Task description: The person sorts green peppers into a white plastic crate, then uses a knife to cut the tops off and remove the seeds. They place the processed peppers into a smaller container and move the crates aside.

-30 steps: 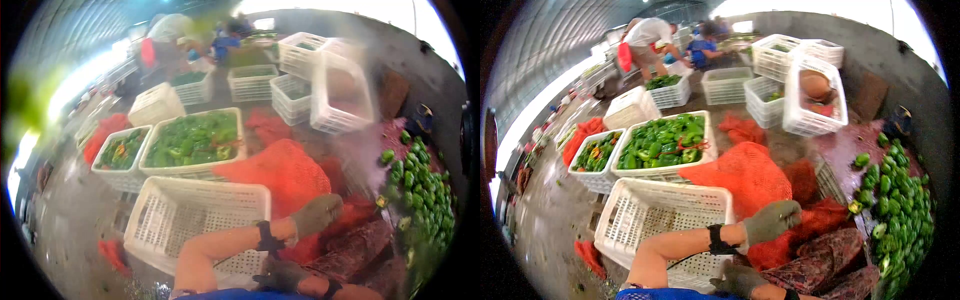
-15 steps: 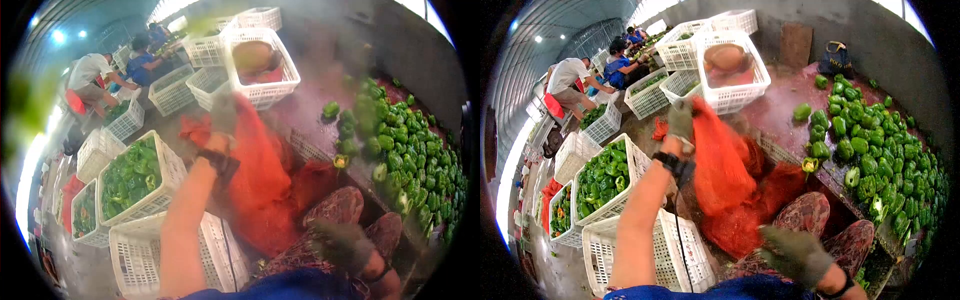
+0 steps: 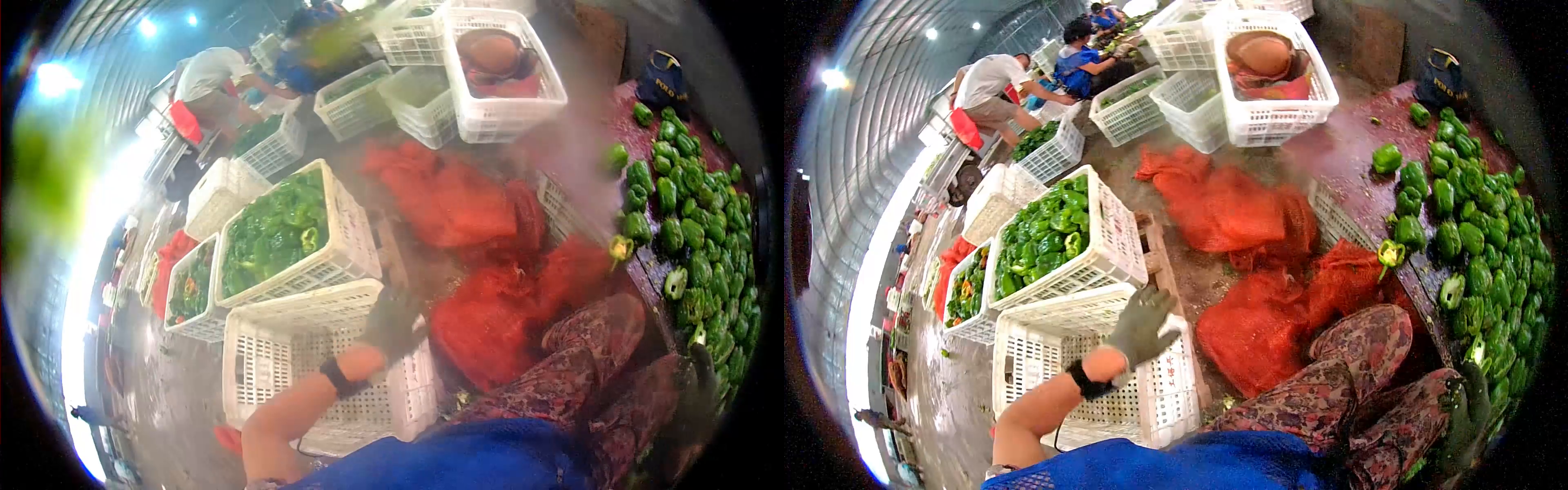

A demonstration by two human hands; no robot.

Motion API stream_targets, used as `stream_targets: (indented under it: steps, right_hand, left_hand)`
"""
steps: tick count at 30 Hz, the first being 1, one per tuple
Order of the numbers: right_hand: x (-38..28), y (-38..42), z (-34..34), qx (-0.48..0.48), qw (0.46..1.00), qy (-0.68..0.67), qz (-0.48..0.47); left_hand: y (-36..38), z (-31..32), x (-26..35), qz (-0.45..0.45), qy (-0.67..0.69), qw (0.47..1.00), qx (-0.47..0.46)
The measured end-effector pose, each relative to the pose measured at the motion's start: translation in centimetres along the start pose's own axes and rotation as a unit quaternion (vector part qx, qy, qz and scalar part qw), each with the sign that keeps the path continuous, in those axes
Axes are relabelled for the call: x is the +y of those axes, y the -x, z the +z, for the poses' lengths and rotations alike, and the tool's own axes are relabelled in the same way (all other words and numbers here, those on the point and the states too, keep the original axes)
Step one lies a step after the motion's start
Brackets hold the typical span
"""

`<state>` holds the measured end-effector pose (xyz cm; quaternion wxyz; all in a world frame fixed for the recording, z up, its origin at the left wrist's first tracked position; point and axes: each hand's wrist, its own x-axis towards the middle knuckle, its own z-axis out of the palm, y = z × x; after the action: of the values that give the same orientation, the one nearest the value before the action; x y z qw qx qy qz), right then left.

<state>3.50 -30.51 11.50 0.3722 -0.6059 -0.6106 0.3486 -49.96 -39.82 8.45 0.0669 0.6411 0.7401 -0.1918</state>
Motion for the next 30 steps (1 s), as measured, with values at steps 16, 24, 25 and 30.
stream_targets:
  steps: [16, 24, 25, 30]
  right_hand:
    - [-0.4, 2.1, -0.8, 0.051, 0.997, -0.054, -0.007]
    - [3.2, 6.0, -6.6, 0.095, 0.995, -0.028, 0.016]
    - [3.2, 5.5, -6.6, 0.102, 0.988, -0.103, 0.055]
    - [5.6, 2.2, -6.8, 0.087, 0.994, 0.027, 0.066]
  left_hand:
    - [-1.9, 10.1, -10.2, -0.111, 0.294, 0.884, 0.347]
    - [-1.7, 5.5, -6.9, -0.156, 0.102, 0.963, 0.193]
    - [-1.9, 2.3, -4.2, -0.151, 0.094, 0.966, 0.188]
    - [-5.3, -5.0, 4.7, 0.118, 0.189, 0.907, 0.357]
